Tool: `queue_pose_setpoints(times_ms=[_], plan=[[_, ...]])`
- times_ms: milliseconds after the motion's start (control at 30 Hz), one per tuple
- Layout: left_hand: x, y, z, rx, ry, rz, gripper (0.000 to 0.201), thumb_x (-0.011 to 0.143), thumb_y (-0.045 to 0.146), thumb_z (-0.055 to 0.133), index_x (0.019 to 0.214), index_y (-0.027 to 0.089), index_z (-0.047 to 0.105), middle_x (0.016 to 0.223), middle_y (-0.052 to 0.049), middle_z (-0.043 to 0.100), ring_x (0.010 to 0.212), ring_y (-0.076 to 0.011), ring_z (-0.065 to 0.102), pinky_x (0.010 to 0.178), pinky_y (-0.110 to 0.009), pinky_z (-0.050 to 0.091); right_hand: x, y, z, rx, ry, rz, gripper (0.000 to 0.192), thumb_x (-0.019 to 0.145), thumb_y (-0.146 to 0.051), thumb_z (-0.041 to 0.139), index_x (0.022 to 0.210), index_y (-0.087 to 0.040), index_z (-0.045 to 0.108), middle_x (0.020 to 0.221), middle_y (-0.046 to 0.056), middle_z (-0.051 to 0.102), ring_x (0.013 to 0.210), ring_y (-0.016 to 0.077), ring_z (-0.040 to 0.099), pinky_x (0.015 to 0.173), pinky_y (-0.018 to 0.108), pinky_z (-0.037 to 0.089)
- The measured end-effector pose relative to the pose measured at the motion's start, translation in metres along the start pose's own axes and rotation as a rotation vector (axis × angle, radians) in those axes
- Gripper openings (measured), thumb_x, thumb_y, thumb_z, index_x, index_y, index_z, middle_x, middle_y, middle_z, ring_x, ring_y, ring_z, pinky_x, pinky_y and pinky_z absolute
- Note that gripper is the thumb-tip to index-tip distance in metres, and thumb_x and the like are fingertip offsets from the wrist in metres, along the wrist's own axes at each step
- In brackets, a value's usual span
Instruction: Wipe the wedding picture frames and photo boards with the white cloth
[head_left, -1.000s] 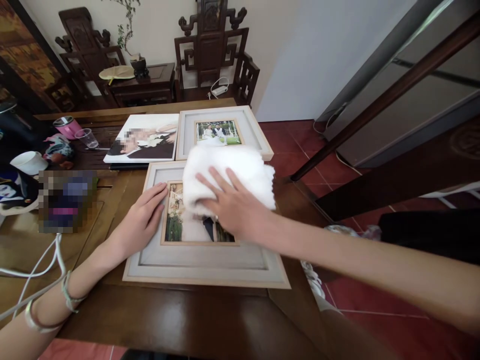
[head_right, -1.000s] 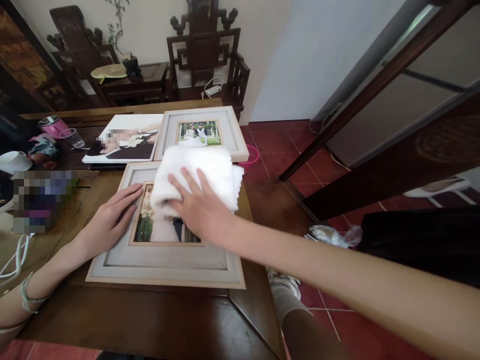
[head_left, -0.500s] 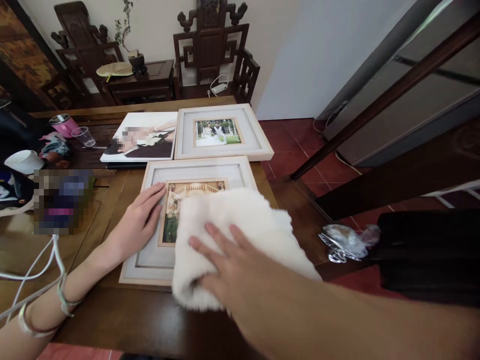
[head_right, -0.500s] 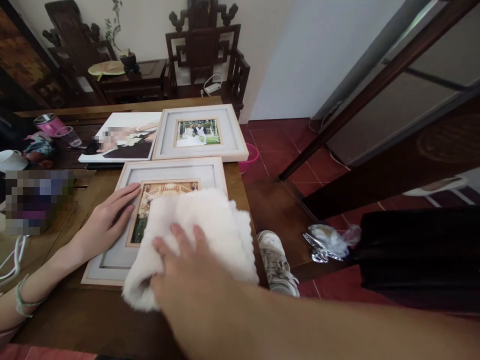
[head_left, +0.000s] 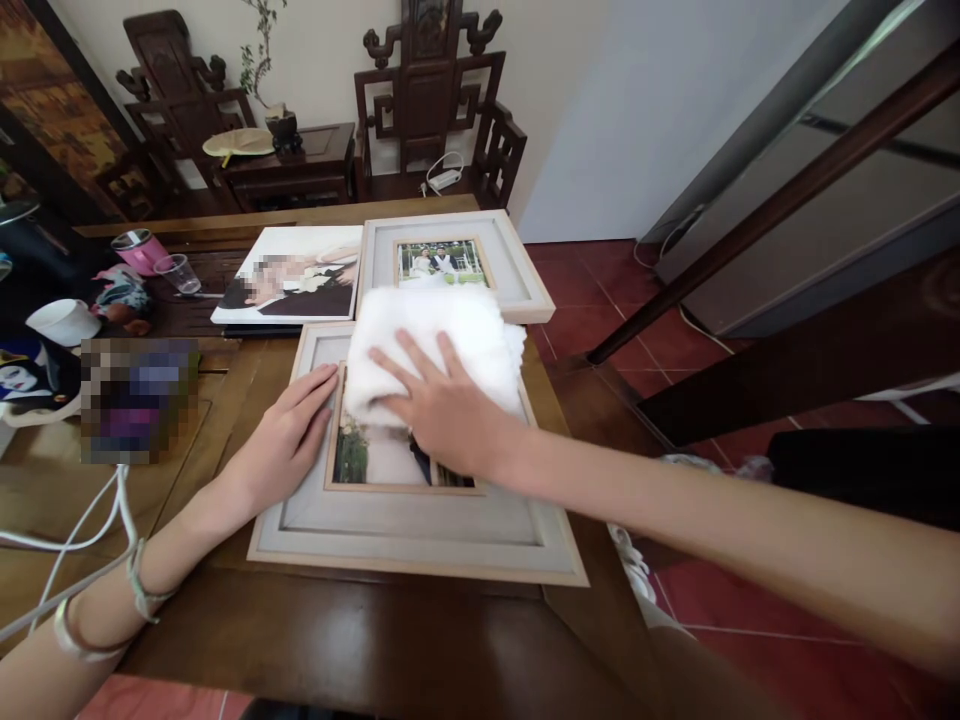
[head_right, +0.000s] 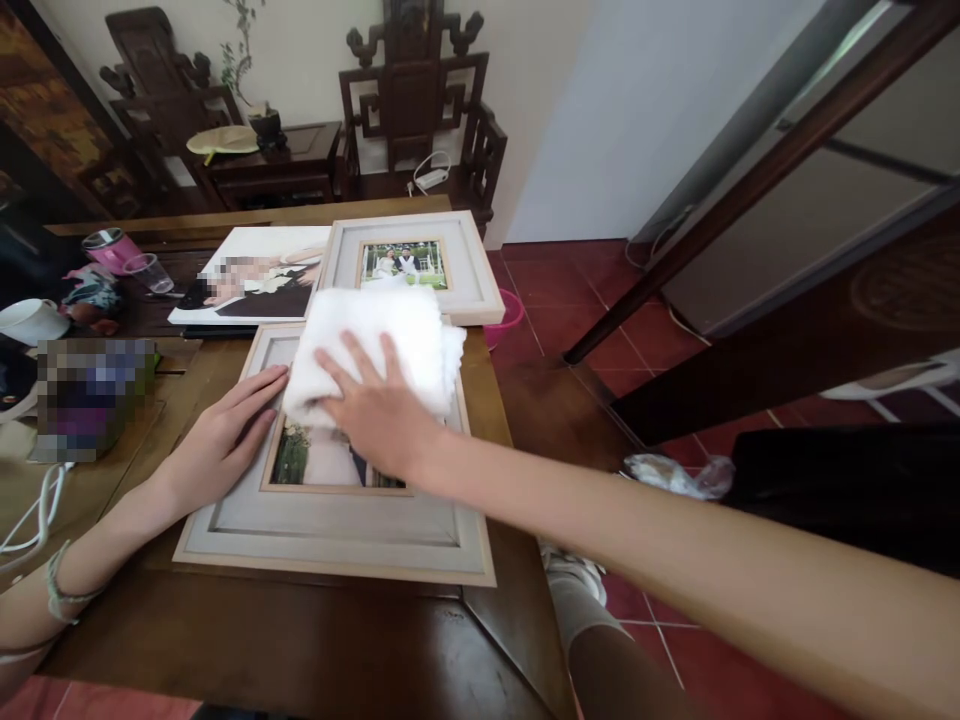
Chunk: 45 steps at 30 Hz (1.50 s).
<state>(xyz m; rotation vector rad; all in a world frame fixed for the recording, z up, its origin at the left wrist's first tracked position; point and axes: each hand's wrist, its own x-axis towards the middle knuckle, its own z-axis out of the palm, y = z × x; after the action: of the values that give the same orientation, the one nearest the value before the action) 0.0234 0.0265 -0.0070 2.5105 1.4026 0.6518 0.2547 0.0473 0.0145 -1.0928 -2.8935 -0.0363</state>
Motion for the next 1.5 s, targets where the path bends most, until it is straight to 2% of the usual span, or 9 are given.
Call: queue_pose_setpoints(times_ms=[167,300,433,600,767,967,1100,1267,1500], plan=[[0.001,0.000,0.000,-0.009,-0.006,-0.012,0.044,0.100,0.027,0.037,0.138,0.010,0.052,0.148,-0.016,0.048,0.139,-0.0262,0.043,0.117,-0.045,0.036,0.020,0.012,0.000,-0.052,0.023,-0.008,0.040,0.087,-0.003,0.048,0.121,-0.010,0.066,0.159,0.017,0.023,0.145,0.0480,0.008,0.110,0.075,0.013],[0.001,0.000,0.000,-0.010,-0.001,-0.022,0.044,0.100,0.028,0.037,0.139,0.014,0.051,0.149,-0.014,0.048,0.139,-0.0259,0.044,0.117,-0.046,0.036,0.002,-0.016,-0.012,0.060,-0.146,-0.025,0.045,0.087,-0.006,0.052,0.129,-0.018,0.063,0.159,0.015,0.026,0.145,0.0470,0.012,0.108,0.076,0.017],[0.001,0.001,0.000,-0.006,-0.009,-0.042,0.044,0.101,0.028,0.036,0.139,0.012,0.050,0.149,-0.015,0.047,0.139,-0.0259,0.044,0.117,-0.047,0.035,-0.028,-0.053,-0.037,0.238,-0.382,-0.111,0.054,0.076,-0.013,0.069,0.129,-0.019,0.064,0.159,0.017,0.023,0.144,0.0489,0.011,0.108,0.076,0.018],[0.000,0.002,0.000,-0.008,-0.003,-0.043,0.046,0.101,0.028,0.036,0.139,0.006,0.049,0.148,-0.018,0.047,0.139,-0.0252,0.044,0.117,-0.046,0.035,-0.049,-0.069,-0.055,0.444,-0.511,-0.180,0.038,0.082,-0.026,0.067,0.118,-0.019,0.070,0.156,0.015,0.030,0.142,0.0494,0.020,0.106,0.077,0.022],[0.000,0.001,0.000,-0.028,-0.017,-0.031,0.045,0.100,0.025,0.035,0.137,0.006,0.051,0.148,-0.019,0.046,0.139,-0.0255,0.043,0.118,-0.045,0.035,-0.042,-0.054,-0.031,0.349,-0.270,-0.183,0.046,0.084,-0.016,0.060,0.129,-0.022,0.064,0.159,0.013,0.027,0.146,0.0424,0.012,0.113,0.070,0.013],[0.000,-0.001,0.001,-0.016,0.008,0.008,0.044,0.099,0.024,0.036,0.137,0.010,0.052,0.146,-0.018,0.049,0.138,-0.0262,0.044,0.116,-0.046,0.036,0.004,-0.011,0.002,0.096,0.014,-0.055,0.041,0.091,-0.009,0.048,0.128,-0.016,0.064,0.160,0.013,0.024,0.146,0.0438,0.006,0.114,0.070,0.010],[-0.001,-0.002,0.002,0.001,0.017,0.004,0.044,0.100,0.026,0.038,0.136,0.007,0.053,0.146,-0.020,0.049,0.137,-0.0269,0.045,0.116,-0.045,0.037,0.031,0.013,0.006,-0.016,0.049,0.021,0.038,0.087,-0.011,0.057,0.124,-0.009,0.065,0.161,0.015,0.019,0.145,0.0473,0.000,0.114,0.071,0.005],[-0.001,-0.001,0.001,-0.005,0.007,-0.006,0.043,0.100,0.026,0.036,0.137,0.009,0.053,0.146,-0.018,0.049,0.137,-0.0265,0.045,0.116,-0.048,0.037,0.019,-0.002,-0.005,0.031,-0.067,-0.061,0.039,0.087,-0.011,0.055,0.125,-0.015,0.066,0.160,0.012,0.025,0.146,0.0449,0.005,0.112,0.073,0.009],[-0.001,-0.001,0.002,-0.017,-0.002,-0.027,0.045,0.100,0.026,0.035,0.140,0.008,0.049,0.148,-0.018,0.047,0.140,-0.0251,0.042,0.118,-0.046,0.034,-0.036,-0.054,-0.052,0.387,-0.445,-0.207,0.047,0.081,-0.022,0.064,0.128,-0.018,0.065,0.157,0.012,0.030,0.146,0.0433,0.011,0.112,0.072,0.014]])
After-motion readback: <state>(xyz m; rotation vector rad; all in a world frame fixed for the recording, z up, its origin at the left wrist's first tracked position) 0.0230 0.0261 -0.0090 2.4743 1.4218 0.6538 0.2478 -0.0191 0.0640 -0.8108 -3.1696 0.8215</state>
